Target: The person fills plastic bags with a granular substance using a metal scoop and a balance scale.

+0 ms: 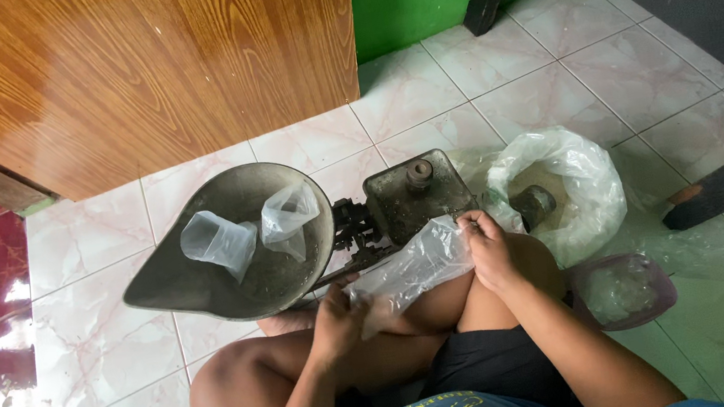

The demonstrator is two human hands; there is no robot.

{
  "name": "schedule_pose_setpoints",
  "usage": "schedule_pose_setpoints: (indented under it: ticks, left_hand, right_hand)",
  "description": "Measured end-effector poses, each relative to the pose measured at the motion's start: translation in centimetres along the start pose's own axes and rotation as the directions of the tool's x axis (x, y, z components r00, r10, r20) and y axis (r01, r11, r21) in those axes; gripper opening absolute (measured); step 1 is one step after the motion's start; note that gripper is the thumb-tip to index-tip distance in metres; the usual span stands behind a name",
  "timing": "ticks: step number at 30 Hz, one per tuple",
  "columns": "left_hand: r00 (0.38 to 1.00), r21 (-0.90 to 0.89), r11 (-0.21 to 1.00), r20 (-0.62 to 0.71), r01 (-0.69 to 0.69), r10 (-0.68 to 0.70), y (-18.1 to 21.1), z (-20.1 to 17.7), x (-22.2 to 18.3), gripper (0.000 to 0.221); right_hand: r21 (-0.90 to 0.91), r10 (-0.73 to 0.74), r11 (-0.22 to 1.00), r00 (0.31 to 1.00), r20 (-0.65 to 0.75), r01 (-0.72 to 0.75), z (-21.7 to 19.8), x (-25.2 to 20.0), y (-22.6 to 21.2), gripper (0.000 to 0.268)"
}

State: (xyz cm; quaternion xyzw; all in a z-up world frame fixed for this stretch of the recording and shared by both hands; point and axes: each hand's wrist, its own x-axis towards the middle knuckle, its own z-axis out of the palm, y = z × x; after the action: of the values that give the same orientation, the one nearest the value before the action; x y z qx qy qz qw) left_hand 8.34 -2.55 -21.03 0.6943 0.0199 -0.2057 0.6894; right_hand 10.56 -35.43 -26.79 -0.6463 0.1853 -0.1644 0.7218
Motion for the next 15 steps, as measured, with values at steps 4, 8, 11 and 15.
schedule_pose_setpoints:
  ticks: [4, 8, 11, 15]
  left_hand:
    - [0.996, -0.067, 0.996, -0.064, 0.064, -0.068, 2.4, 0.7, -1.1, 0.032]
    - [0.977, -0.462, 0.886, -0.167, 0.040, -0.131, 2.6, 1.9, -1.0, 0.013]
    - [0.961, -0.577, 0.816, -0.241, -0.028, -0.137, 1.2, 1.4, 0.0, 0.016]
    - [0.955, -0.654, 0.755, -0.249, -0.041, -0.164, -0.6, 0.5, 0.8, 0.019]
  right_hand:
    - [-0.001, -0.011, 1.000, 1.000, -0.011, 0.011, 0.6, -0.3, -1.0, 0.008]
    - [0.020, -0.032, 0.999, 0.999, 0.023, 0.032, 0.0, 0.1, 0.0, 0.006]
    - [0.049, -0.051, 0.998, 0.997, 0.054, 0.048, -0.2, 0.2, 0.7, 0.007]
    - [0.094, -0.055, 0.995, 0.993, 0.109, 0.045, -0.1, -0.4, 0.7, 0.010]
